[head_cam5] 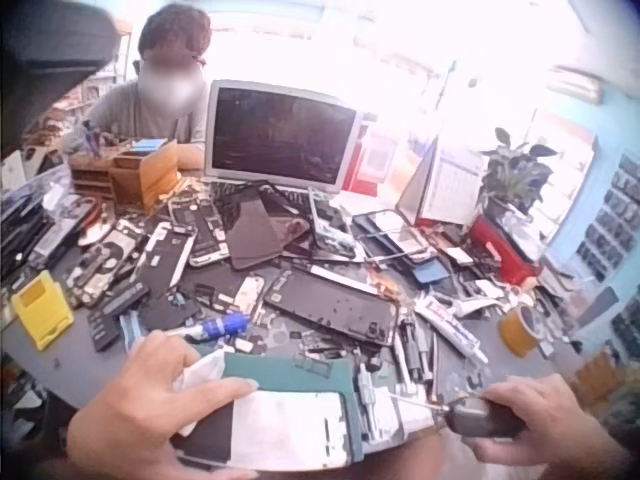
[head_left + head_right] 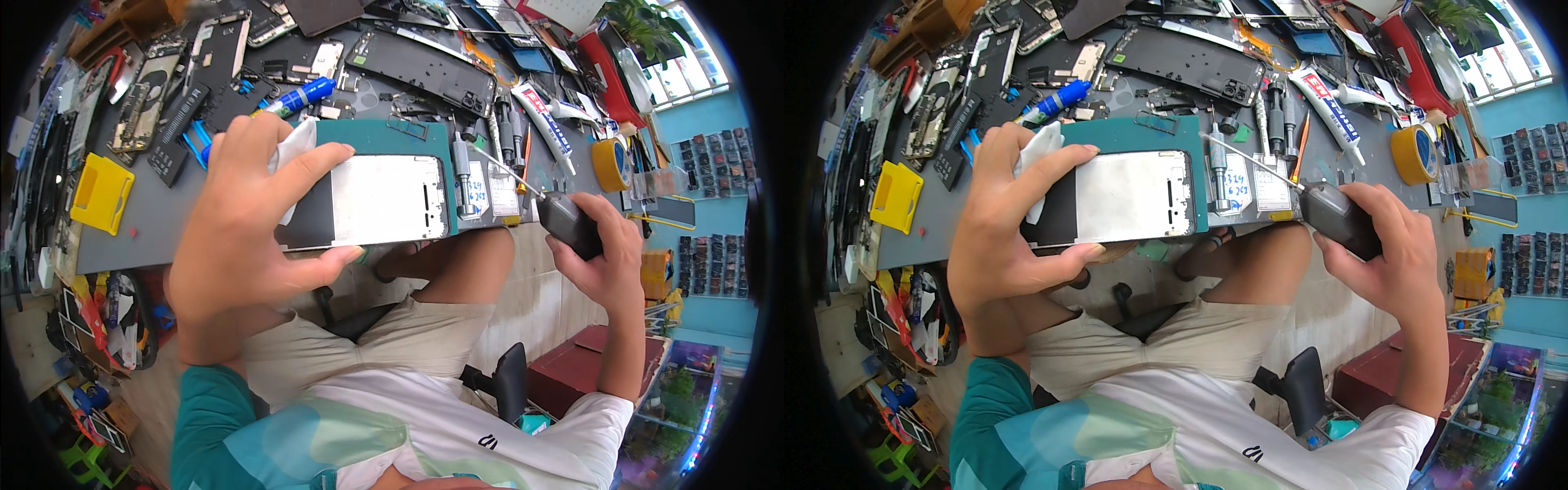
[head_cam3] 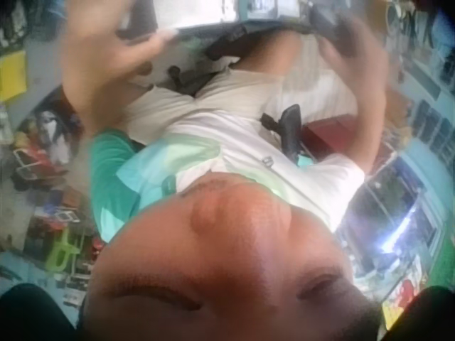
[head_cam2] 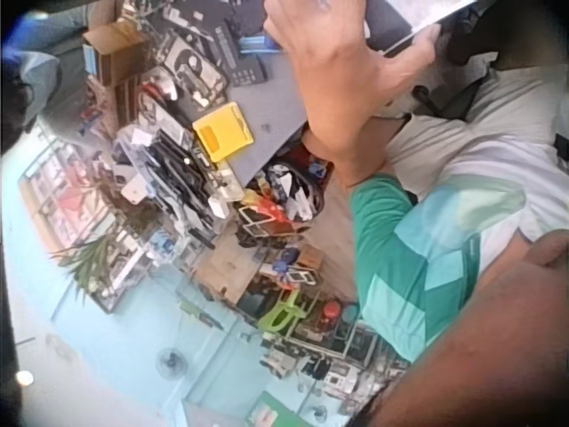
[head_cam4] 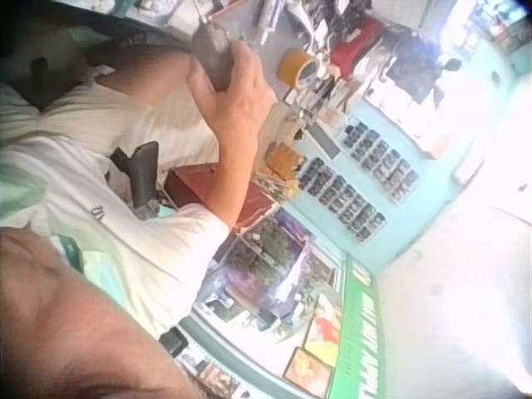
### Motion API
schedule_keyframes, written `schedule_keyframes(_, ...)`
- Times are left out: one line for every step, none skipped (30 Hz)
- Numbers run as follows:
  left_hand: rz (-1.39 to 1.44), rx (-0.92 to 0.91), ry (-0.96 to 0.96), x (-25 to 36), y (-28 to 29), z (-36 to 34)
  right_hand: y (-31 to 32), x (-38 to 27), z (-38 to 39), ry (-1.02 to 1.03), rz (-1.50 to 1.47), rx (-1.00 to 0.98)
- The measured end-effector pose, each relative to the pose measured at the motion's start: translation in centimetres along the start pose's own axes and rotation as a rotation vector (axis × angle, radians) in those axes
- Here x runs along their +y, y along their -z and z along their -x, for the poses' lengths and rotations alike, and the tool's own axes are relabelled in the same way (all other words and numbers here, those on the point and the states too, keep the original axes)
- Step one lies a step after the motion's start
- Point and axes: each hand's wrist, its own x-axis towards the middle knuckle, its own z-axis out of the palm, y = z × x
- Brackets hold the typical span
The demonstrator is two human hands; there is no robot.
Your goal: The person removes a small component from a disassembled mobile phone, wipes the back cover with a cloth, and uses a power screwdriver to remove screws from the device's frame. The person then uses a manual screwdriver to remove additional screws from the phone's back cover.
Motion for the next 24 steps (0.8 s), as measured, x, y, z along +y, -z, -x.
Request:
schedule_keyframes(0.008,-0.010,0.020,0.1,0.0,0.1,-0.1,-0.2,0.2,-0.004,-0.025,0.036)
schedule_keyframes(0.011,-0.003,0.005,0.1,-0.2,0.1,-0.3,-0.3,0.4,-0.008,-0.051,0.072)
schedule_keyframes(0.012,0.004,-0.015,-0.1,-0.2,0.1,-0.6,-0.5,0.5,-0.051,-0.124,0.112)
schedule_keyframes(0.014,0.009,-0.035,-0.2,-0.2,0.0,-1.2,-0.7,0.8,-0.092,-0.198,0.151)
schedule_keyframes(0.013,0.004,-0.053,-0.2,-0.1,-0.2,-1.8,-0.9,1.0,-0.132,-0.273,0.189)
schedule_keyframes(0.032,0.013,-0.029,0.0,0.1,-0.1,-2.5,-0.9,0.8,-0.162,-0.385,0.233)
schedule_keyframes(0.046,0.013,-0.006,0.4,0.1,0.0,-3.7,-0.7,0.7,-0.196,-0.506,0.280)
schedule_keyframes(0.060,0.014,0.018,0.7,0.1,0.0,-4.7,-0.5,0.5,-0.229,-0.628,0.324)
schedule_keyframes(0.036,0.012,-0.015,0.3,0.0,-0.2,-5.2,-0.5,0.2,-0.236,-0.724,0.358)
schedule_keyframes(0.071,0.020,-0.009,0.1,0.0,-0.3,-5.9,-0.3,0.1,-0.289,-0.878,0.357)
schedule_keyframes(0.106,0.029,-0.003,0.0,0.1,-0.4,-6.4,-0.1,0.1,-0.340,-1.032,0.351)
schedule_keyframes(0.139,0.040,0.004,-0.1,0.5,-0.4,-6.9,-0.1,-0.1,-0.384,-1.187,0.342)
schedule_keyframes(0.168,0.054,0.051,-0.3,0.6,-0.3,-7.9,-0.1,-0.3,-0.332,-1.288,0.431)
schedule_keyframes(0.197,0.070,0.098,-0.5,0.8,-0.2,-8.4,0.4,-0.3,-0.304,-1.378,0.454)
schedule_keyframes(0.226,0.087,0.146,-0.5,0.8,-0.3,-9.1,1.1,-0.1,-0.274,-1.468,0.475)
schedule_keyframes(0.230,0.126,0.141,-0.3,0.7,-0.5,-9.5,1.6,-0.1,-0.243,-1.558,0.494)
schedule_keyframes(0.235,0.165,0.135,0.0,0.6,-0.8,-9.5,1.9,-0.2,-0.198,-1.579,0.509)
schedule_keyframes(0.242,0.203,0.136,0.6,0.5,-1.1,-9.6,2.0,-0.2,-0.209,-1.592,0.502)
schedule_keyframes(0.155,0.224,0.047,1.3,0.6,-1.8,-9.5,2.0,-0.3,-0.222,-1.604,0.495)
schedule_keyframes(0.155,0.177,0.017,2.0,0.8,-2.6,-9.6,1.9,-0.3,-0.235,-1.617,0.487)
schedule_keyframes(0.164,0.132,-0.017,2.6,0.7,-3.4,-9.8,1.8,-0.1,-0.233,-1.606,0.495)
schedule_keyframes(0.173,0.094,-0.049,3.6,0.6,-4.1,-9.8,1.9,-0.1,-0.218,-1.610,0.492)
schedule_keyframes(0.161,0.054,-0.067,5.1,0.3,-5.2,-9.8,1.9,-0.1,-0.204,-1.615,0.490)
schedule_keyframes(0.144,0.002,-0.085,5.7,-0.6,-5.9,-9.8,2.0,0.0,-0.190,-1.613,0.488)
